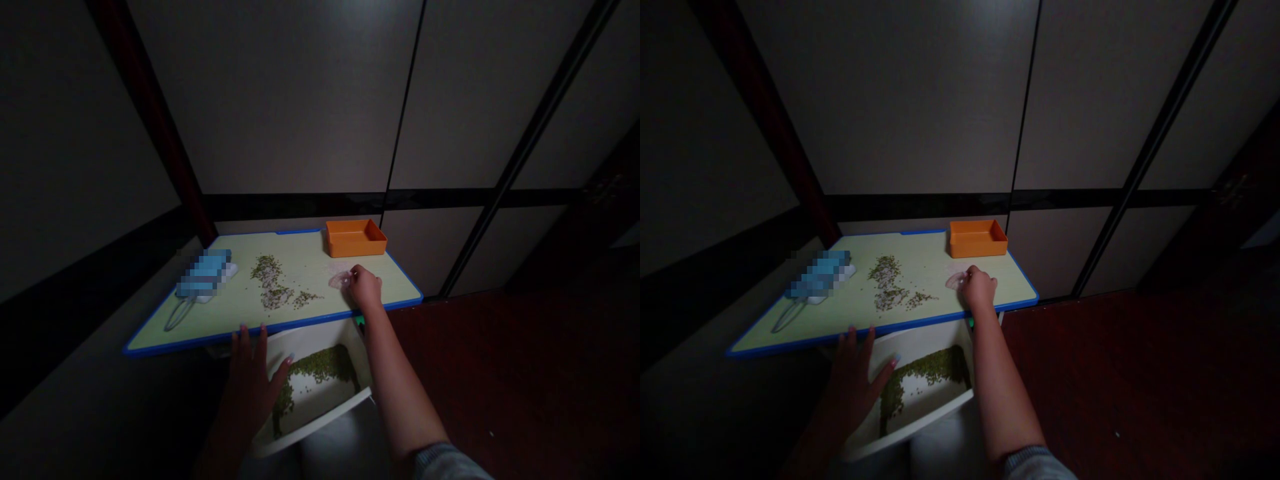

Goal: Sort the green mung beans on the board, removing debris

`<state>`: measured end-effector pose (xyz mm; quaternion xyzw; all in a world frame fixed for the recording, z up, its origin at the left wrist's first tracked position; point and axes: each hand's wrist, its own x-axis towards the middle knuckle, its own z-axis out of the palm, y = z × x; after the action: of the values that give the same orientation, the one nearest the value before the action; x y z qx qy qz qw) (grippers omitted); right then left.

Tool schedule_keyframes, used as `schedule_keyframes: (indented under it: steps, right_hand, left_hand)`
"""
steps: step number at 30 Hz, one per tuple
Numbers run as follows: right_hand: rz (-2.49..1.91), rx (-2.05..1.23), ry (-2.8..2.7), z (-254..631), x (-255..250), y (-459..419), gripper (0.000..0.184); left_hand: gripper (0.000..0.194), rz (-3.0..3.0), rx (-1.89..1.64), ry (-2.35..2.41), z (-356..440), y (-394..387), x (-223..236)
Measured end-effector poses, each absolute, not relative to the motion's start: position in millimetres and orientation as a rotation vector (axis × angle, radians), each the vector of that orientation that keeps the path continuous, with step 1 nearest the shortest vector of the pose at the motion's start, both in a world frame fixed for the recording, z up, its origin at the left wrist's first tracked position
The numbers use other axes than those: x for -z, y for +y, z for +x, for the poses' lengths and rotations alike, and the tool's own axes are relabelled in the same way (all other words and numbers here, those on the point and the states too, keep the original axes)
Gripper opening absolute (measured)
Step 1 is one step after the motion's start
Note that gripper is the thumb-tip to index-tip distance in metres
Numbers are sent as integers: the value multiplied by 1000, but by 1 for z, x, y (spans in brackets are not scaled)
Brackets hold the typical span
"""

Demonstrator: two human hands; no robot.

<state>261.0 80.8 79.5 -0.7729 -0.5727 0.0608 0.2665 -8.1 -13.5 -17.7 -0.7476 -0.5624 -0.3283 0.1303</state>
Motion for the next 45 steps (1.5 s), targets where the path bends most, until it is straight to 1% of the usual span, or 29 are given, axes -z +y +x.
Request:
schedule_keyframes:
  steps: [3, 7, 15, 21, 25, 30, 38, 45]
  right_hand:
    - [-2020, -188, -1528, 261, -78, 81, 23]
    - [-1932, -260, -1640, 259, -79, 80, 20]
    - [-1953, -243, -1704, 257, -79, 79, 20]
    - [-1817, -299, -1789, 256, -76, 80, 19]
    - [-1866, -267, -1749, 256, -77, 79, 19]
    - [-1845, -325, -1775, 255, -79, 77, 18]
    - [-2054, -251, -1620, 258, -81, 78, 22]
    - [-2046, -250, -1603, 256, -81, 78, 23]
  left_hand:
    - [71, -2166, 956, -1631, -7, -13, 19]
    - [70, -2161, 978, -1641, -7, -13, 19]
    - [71, -2188, 991, -1688, -7, -15, 17]
    - [70, -2183, 983, -1694, -7, -15, 17]
    - [70, -2186, 966, -1721, -7, -14, 17]
    - [70, -2188, 981, -1728, -6, -16, 15]
    - [70, -2181, 985, -1704, -7, -14, 16]
    - [70, -2186, 972, -1682, -8, -14, 17]
